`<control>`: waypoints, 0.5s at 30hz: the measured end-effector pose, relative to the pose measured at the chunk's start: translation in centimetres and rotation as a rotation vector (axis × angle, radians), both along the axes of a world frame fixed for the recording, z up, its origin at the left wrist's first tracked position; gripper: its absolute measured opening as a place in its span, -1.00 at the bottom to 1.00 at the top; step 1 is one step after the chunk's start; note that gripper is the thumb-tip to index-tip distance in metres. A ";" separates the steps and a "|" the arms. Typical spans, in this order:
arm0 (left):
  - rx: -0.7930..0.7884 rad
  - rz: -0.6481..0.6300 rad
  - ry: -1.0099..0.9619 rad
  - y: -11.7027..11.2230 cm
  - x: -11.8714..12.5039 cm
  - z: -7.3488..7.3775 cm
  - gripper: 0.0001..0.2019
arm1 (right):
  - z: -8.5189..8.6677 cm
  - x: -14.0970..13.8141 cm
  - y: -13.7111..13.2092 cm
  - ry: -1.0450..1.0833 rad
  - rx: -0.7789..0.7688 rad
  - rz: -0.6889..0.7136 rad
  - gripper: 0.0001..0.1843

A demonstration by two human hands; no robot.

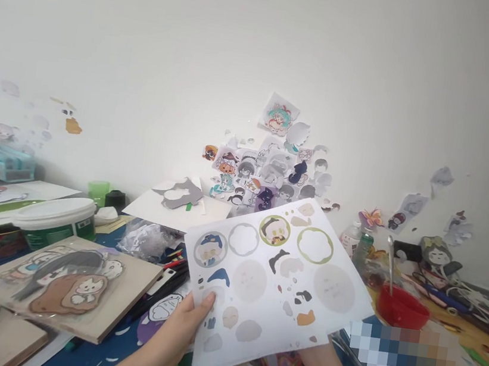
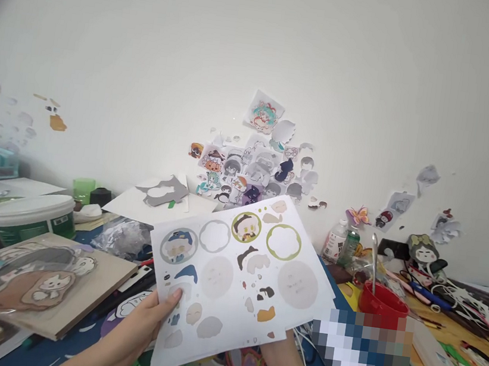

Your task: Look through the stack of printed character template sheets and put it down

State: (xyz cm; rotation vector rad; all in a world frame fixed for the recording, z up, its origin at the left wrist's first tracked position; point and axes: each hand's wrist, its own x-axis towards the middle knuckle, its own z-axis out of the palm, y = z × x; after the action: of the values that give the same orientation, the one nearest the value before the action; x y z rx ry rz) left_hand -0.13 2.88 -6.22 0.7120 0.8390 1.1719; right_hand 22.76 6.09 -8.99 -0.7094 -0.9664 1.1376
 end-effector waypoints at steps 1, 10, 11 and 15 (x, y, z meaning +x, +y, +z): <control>0.000 0.002 -0.020 0.0 0.0 0.1 -0.47 | 0.2 -0.1 -0.1 0.032 -0.029 0.059 -0.41; 0.048 0.157 0.155 0.2 -0.7 1.6 -0.58 | 2.0 1.1 0.8 0.198 -0.064 0.038 -0.41; 0.066 0.178 0.181 0.3 -0.8 1.6 -0.61 | 2.2 1.7 1.1 0.219 -0.055 0.013 -0.43; 0.150 0.247 0.311 0.9 -1.6 1.1 -0.69 | 3.4 4.1 1.2 0.154 -0.126 0.116 -0.36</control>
State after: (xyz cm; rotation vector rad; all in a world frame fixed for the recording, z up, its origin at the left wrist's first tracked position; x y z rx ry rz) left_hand -1.74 3.75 -5.09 0.9500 1.1319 1.3753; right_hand 26.86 7.30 -5.61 -0.6623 -0.8193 1.3440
